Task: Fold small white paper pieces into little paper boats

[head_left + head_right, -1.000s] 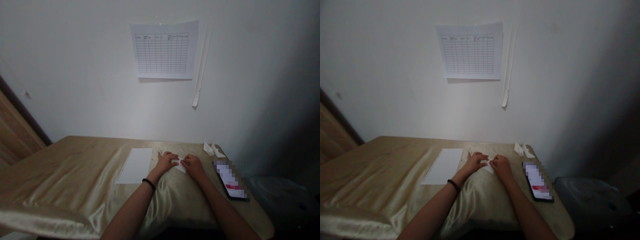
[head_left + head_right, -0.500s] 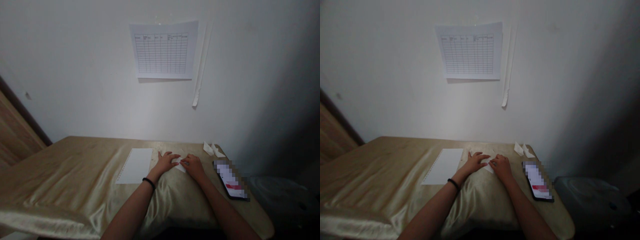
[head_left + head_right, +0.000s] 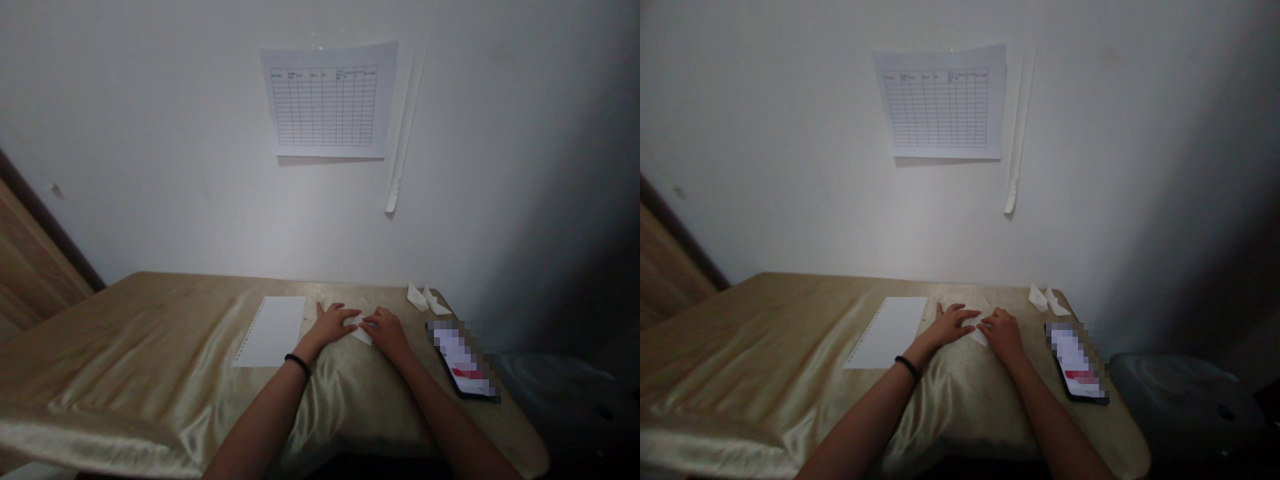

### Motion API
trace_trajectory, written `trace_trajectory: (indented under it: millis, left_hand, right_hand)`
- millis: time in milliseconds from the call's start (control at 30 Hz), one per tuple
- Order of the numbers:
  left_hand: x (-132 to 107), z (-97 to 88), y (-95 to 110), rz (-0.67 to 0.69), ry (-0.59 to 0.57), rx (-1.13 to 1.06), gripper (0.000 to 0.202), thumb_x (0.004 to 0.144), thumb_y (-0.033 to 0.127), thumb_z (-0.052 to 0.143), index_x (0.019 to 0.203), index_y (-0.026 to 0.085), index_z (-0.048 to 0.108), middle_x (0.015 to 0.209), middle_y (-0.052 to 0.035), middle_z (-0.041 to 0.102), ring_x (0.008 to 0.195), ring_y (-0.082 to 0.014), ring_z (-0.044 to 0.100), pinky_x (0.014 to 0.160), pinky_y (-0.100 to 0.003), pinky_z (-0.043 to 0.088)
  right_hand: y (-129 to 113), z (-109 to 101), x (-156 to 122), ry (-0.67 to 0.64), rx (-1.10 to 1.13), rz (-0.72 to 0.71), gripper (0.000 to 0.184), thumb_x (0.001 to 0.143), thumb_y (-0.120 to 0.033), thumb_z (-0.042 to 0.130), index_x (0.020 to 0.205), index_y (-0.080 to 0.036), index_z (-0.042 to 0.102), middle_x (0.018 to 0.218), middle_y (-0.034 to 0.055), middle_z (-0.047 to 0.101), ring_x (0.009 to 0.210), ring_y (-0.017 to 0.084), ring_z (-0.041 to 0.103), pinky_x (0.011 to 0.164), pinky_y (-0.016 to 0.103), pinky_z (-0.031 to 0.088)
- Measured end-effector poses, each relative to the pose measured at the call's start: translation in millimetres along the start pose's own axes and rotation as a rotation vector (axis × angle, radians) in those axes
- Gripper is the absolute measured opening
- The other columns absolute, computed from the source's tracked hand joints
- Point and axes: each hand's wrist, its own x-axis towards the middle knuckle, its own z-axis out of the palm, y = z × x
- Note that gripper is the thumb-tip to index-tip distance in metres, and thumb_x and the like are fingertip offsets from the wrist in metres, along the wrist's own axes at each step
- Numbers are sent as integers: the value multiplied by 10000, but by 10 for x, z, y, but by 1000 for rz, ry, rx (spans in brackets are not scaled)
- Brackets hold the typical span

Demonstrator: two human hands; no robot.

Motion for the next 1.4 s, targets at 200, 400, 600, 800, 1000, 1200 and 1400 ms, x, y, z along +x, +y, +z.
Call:
trace_trajectory:
  millis: [200,400,600,800,1000,1200,1400]
  left_hand:
    - [2,8,2,5,2,-5,455,943,505,581,1393,445,543,1443,2,596,1443,-327,356,1119,-763,-100]
    - [7,16,-5,-10,-12,-14,465,935,490,595,1396,469,532,1466,15,575,1449,-329,342,1130,-748,-95]
    - [0,12,4,-22,-21,-7,487,930,492,605,1408,478,513,1485,19,555,1456,-337,322,1116,-763,-94]
    - [-4,8,1,-18,-22,-19,505,924,491,615,1415,485,498,1495,22,544,1459,-334,321,1103,-780,-89]
    - [12,36,-21,-16,-14,-38,471,936,477,600,1400,487,517,1490,27,549,1458,-329,320,1118,-759,-104]
    - [17,64,-35,-10,5,-28,507,935,466,609,1426,468,484,1492,15,545,1455,-328,325,1112,-767,-116]
    - [-2,39,8,-1,30,-29,445,932,437,618,1364,441,513,1455,19,570,1446,-310,344,1094,-803,-89]
  right_hand:
    - [1,21,8,5,-17,20,150,881,-378,699,942,-285,799,914,43,687,936,192,635,945,356,389]
    - [-1,36,2,6,-1,35,153,883,-373,694,951,-279,793,954,47,694,971,199,638,1010,398,355]
    - [11,62,10,30,-3,30,125,861,-369,717,913,-285,795,938,46,693,974,208,633,1028,412,345]
    - [21,81,9,25,22,41,139,861,-372,714,930,-279,791,959,48,691,993,211,631,1051,431,325]
    - [29,100,12,14,9,36,143,859,-365,712,933,-269,787,958,54,680,1011,218,625,1018,401,358]
    - [2,89,10,-2,1,77,151,852,-353,711,951,-255,768,986,55,660,1021,222,617,968,371,384]
    - [-67,37,-20,-19,29,117,211,843,-332,712,1051,-293,720,1047,30,629,1049,218,579,964,355,369]
